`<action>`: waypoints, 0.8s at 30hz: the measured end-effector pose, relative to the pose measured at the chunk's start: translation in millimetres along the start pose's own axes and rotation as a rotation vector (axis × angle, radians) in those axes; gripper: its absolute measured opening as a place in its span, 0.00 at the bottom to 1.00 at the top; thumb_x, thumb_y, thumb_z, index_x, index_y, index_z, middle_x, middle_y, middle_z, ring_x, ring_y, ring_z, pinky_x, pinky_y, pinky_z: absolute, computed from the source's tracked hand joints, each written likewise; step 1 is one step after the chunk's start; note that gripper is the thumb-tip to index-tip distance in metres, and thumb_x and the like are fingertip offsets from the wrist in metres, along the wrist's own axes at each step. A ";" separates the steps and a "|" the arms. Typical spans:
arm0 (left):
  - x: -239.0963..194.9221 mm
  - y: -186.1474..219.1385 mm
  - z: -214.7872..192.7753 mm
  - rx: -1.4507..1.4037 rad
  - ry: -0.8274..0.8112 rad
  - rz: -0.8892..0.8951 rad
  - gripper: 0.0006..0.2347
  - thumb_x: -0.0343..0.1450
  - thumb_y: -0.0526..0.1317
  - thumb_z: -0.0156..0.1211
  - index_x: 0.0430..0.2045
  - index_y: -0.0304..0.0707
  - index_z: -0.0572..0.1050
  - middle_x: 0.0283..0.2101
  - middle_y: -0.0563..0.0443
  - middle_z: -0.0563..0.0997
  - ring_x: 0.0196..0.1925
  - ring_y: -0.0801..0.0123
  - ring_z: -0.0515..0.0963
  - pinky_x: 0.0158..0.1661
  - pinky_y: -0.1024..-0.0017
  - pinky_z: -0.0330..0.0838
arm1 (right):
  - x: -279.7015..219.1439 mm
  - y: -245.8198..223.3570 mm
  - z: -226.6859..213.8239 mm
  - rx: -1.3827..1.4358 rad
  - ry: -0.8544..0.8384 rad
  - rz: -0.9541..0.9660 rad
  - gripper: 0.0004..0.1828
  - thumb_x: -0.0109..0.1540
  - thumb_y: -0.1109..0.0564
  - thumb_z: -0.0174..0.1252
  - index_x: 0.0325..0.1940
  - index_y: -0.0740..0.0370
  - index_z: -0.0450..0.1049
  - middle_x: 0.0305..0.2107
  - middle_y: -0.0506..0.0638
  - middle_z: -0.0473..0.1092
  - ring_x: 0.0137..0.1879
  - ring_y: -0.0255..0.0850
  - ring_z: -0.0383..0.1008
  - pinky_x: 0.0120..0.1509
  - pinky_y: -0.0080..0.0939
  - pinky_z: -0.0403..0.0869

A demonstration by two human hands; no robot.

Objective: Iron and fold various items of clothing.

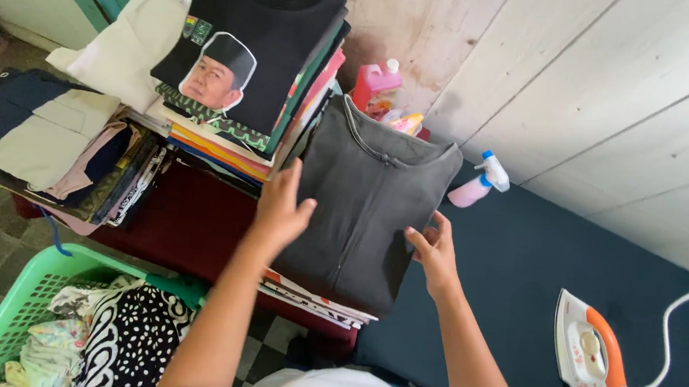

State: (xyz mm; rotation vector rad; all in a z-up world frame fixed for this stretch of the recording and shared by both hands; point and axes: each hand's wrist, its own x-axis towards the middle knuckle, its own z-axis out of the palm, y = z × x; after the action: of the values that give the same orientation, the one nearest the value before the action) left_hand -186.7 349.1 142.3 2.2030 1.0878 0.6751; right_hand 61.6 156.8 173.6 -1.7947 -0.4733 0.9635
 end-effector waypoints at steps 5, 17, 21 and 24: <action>-50.4 88.3 9.7 0.164 0.142 0.120 0.30 0.67 0.47 0.64 0.64 0.38 0.63 0.68 0.34 0.65 0.69 0.33 0.60 0.61 0.36 0.56 | -2.6 20.5 -5.7 -0.138 0.196 -0.242 0.37 0.61 0.54 0.65 0.72 0.58 0.58 0.45 0.51 0.72 0.50 0.37 0.73 0.54 0.41 0.75; -183.3 107.5 7.8 0.251 0.238 0.050 0.26 0.72 0.46 0.61 0.66 0.43 0.67 0.74 0.38 0.57 0.76 0.36 0.53 0.66 0.28 0.46 | -91.1 26.6 -33.7 -0.370 0.169 -0.906 0.21 0.67 0.65 0.60 0.64 0.62 0.67 0.56 0.56 0.67 0.63 0.44 0.69 0.64 0.42 0.73; -291.3 88.1 25.5 0.273 0.229 -0.238 0.24 0.69 0.43 0.62 0.62 0.42 0.69 0.72 0.38 0.58 0.74 0.36 0.53 0.63 0.28 0.47 | -114.8 31.2 -34.7 -0.562 0.128 -1.206 0.19 0.63 0.68 0.62 0.57 0.65 0.70 0.52 0.57 0.71 0.62 0.52 0.68 0.68 0.50 0.68; -363.1 55.2 44.6 0.309 0.318 -0.487 0.24 0.68 0.42 0.63 0.61 0.44 0.70 0.72 0.38 0.59 0.73 0.36 0.54 0.62 0.28 0.48 | -109.1 32.2 -24.6 -0.563 0.021 -1.346 0.16 0.64 0.70 0.63 0.54 0.64 0.70 0.50 0.57 0.72 0.60 0.52 0.68 0.66 0.52 0.66</action>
State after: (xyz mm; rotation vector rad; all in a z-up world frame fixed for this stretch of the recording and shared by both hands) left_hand -323.7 10.5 83.7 1.9836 1.9217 0.6817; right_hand 11.5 53.4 192.2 -1.4117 -1.7474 -0.1710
